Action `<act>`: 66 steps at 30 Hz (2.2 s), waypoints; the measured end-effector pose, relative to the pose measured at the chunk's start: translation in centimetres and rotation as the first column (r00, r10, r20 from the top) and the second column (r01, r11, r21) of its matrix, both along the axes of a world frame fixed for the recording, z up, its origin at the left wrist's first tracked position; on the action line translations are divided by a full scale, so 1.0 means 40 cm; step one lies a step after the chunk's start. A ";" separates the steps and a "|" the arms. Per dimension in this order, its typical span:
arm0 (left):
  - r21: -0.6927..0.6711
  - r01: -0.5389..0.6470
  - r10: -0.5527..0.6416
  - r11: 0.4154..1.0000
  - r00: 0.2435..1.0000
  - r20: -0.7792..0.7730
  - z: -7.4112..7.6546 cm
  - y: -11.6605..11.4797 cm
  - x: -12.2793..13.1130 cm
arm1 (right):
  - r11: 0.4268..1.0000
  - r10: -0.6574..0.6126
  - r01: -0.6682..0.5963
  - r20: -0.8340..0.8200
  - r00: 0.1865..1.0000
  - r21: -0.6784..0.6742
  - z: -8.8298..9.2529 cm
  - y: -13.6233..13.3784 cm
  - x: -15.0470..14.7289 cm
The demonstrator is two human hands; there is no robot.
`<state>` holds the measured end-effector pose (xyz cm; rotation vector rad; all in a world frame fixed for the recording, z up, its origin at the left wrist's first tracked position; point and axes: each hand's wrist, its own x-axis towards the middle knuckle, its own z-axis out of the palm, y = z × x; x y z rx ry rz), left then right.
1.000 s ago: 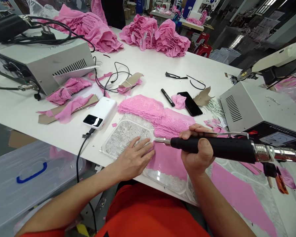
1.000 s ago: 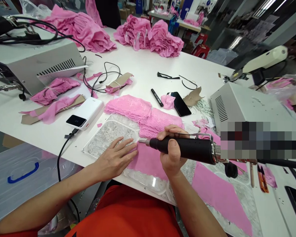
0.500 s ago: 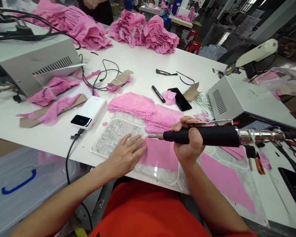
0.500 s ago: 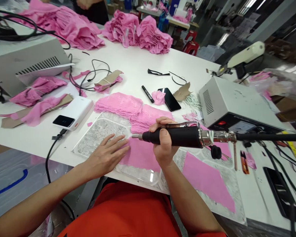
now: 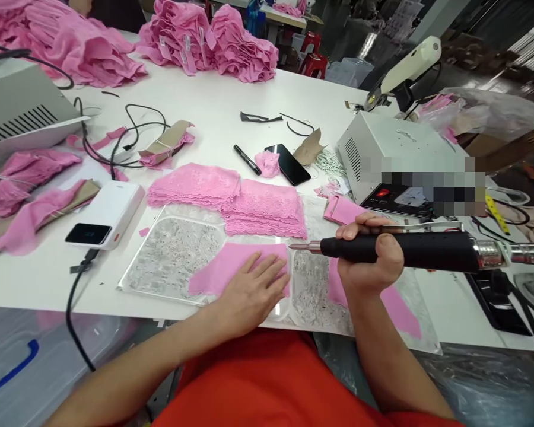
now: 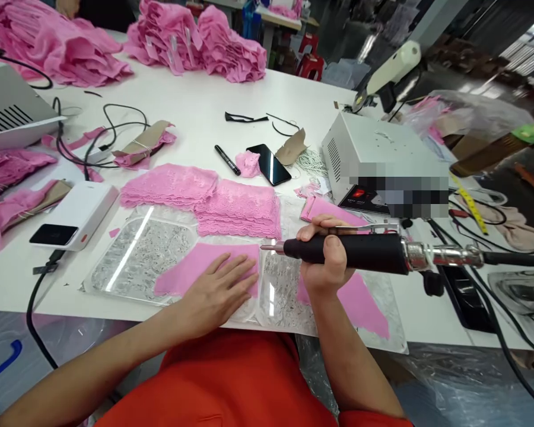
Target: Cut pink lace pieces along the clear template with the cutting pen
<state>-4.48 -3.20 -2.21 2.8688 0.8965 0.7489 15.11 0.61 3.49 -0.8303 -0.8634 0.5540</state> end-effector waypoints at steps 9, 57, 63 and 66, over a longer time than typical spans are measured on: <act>-0.003 -0.023 0.023 1.000 0.999 -0.033 -0.008 -0.006 0.014 | 0.998 0.054 -0.052 -0.036 0.998 0.036 -0.012 0.006 -0.003; 0.042 0.142 -0.144 0.989 0.989 0.040 -0.011 -0.057 -0.023 | 0.937 0.349 -0.349 -0.011 0.937 -0.005 0.007 -0.090 0.042; 0.042 0.135 -0.136 0.990 0.990 0.039 -0.008 -0.058 -0.022 | 0.941 0.339 -0.340 0.019 0.940 0.009 0.002 -0.089 0.034; 0.040 0.135 -0.137 0.990 0.990 0.042 -0.007 -0.058 -0.022 | 0.943 0.334 -0.334 0.027 0.942 -0.010 0.003 -0.089 0.030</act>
